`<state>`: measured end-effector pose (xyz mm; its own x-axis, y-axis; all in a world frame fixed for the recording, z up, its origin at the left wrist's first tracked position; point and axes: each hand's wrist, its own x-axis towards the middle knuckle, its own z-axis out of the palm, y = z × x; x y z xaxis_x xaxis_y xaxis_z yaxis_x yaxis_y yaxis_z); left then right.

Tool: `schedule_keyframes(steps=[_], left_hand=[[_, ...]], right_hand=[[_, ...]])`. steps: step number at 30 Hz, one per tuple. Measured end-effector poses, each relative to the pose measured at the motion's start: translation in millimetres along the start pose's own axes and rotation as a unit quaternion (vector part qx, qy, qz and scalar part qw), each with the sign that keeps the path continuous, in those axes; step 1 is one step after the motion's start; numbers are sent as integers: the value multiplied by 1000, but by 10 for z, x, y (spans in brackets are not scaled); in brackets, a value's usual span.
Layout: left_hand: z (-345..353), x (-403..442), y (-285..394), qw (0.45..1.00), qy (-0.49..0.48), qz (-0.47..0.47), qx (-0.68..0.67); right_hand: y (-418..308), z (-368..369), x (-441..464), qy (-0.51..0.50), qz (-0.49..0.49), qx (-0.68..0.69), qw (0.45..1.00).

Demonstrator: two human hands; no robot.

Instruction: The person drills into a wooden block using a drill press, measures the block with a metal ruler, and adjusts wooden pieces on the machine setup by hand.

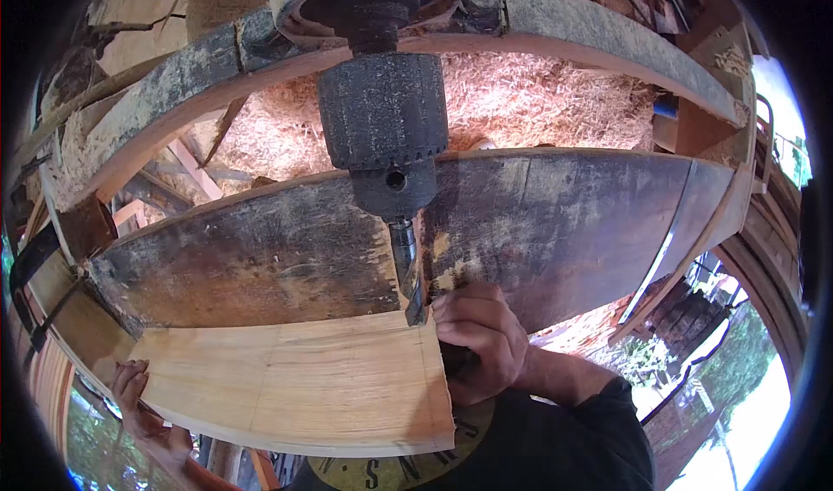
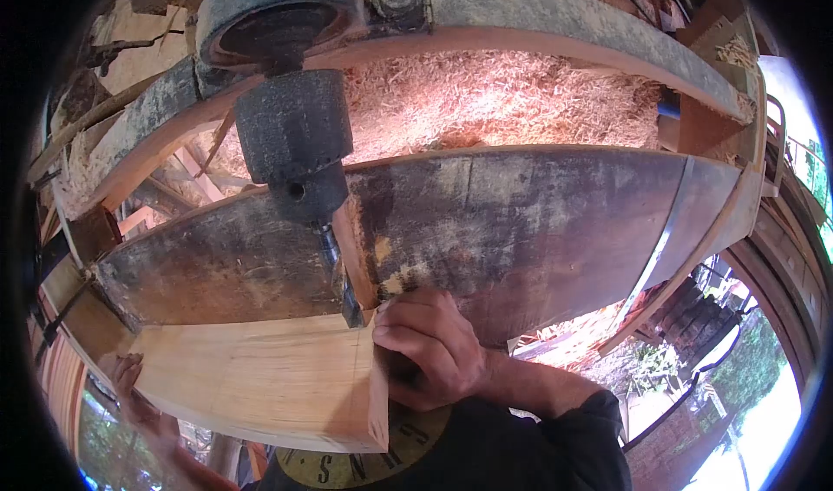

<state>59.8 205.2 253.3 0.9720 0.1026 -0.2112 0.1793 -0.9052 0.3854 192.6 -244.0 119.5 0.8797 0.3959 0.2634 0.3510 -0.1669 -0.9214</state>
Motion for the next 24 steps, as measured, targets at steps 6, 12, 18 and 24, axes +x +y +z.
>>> schedule_keyframes(steps=[6, 12, 18, 24], left_hand=[[97, 78, 132, 999, 6, -9, 45], [235, 72, 59, 992, 61, 31, 104], [216, 165, 168, 990, 47, 61, 119], [248, 175, 223, 986, 58, 71, 141]], right_hand=[[61, -72, 11, -42, -12, 5, 999], [77, -207, 168, -118, -17, 11, 993], [144, -241, 210, -137, -48, 16, 989], [153, -282, 228, -142, -56, 19, 988]])
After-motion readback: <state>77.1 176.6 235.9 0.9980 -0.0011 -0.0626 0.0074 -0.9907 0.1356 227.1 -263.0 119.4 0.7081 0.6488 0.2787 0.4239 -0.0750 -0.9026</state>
